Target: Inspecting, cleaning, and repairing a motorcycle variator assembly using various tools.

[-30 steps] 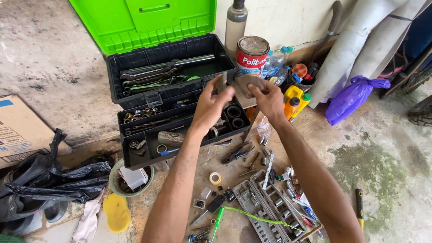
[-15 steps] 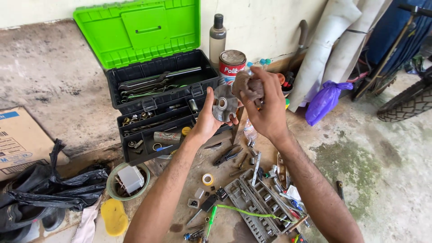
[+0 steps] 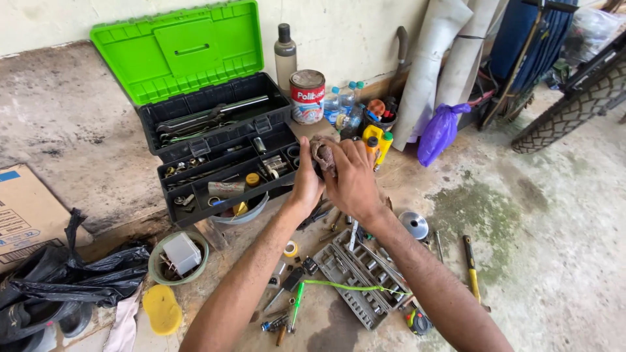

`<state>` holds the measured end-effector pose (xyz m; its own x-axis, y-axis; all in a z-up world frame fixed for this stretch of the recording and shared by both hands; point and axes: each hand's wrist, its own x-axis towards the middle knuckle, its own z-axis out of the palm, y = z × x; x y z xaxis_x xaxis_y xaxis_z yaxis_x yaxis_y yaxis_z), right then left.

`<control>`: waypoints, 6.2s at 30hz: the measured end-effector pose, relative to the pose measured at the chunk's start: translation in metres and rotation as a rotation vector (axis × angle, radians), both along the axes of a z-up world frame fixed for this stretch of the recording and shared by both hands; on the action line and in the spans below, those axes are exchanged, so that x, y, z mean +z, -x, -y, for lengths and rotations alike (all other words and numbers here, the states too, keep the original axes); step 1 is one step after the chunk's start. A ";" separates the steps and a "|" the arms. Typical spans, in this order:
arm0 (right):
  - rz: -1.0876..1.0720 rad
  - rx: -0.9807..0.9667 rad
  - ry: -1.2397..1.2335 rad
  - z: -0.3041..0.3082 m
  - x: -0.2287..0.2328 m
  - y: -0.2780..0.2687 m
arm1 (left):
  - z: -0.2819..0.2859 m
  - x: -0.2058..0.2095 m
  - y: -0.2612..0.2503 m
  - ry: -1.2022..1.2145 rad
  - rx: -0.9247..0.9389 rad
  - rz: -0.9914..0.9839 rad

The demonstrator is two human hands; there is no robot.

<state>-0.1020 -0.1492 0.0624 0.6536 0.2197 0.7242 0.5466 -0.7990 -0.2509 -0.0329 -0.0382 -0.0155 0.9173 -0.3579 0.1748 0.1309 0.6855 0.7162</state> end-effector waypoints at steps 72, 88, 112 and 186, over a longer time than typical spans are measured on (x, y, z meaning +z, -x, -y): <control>-0.871 0.365 -1.503 0.041 -0.133 0.122 | -0.021 -0.046 0.179 -1.291 0.673 0.949; -0.753 0.485 -1.584 0.050 -0.130 0.110 | -0.039 -0.084 0.158 -0.554 -0.113 0.022; -0.147 0.192 -0.245 0.011 -0.109 0.124 | -0.052 -0.092 0.167 -0.812 0.281 0.168; -0.654 0.413 -1.193 0.026 -0.145 0.118 | -0.049 -0.074 0.164 -0.259 0.144 0.086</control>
<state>-0.2202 -0.1752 -0.0831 0.9778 -0.0440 0.2050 0.2094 0.2539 -0.9443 -0.1973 0.0113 -0.0891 0.9475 -0.2683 0.1741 -0.0229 0.4860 0.8737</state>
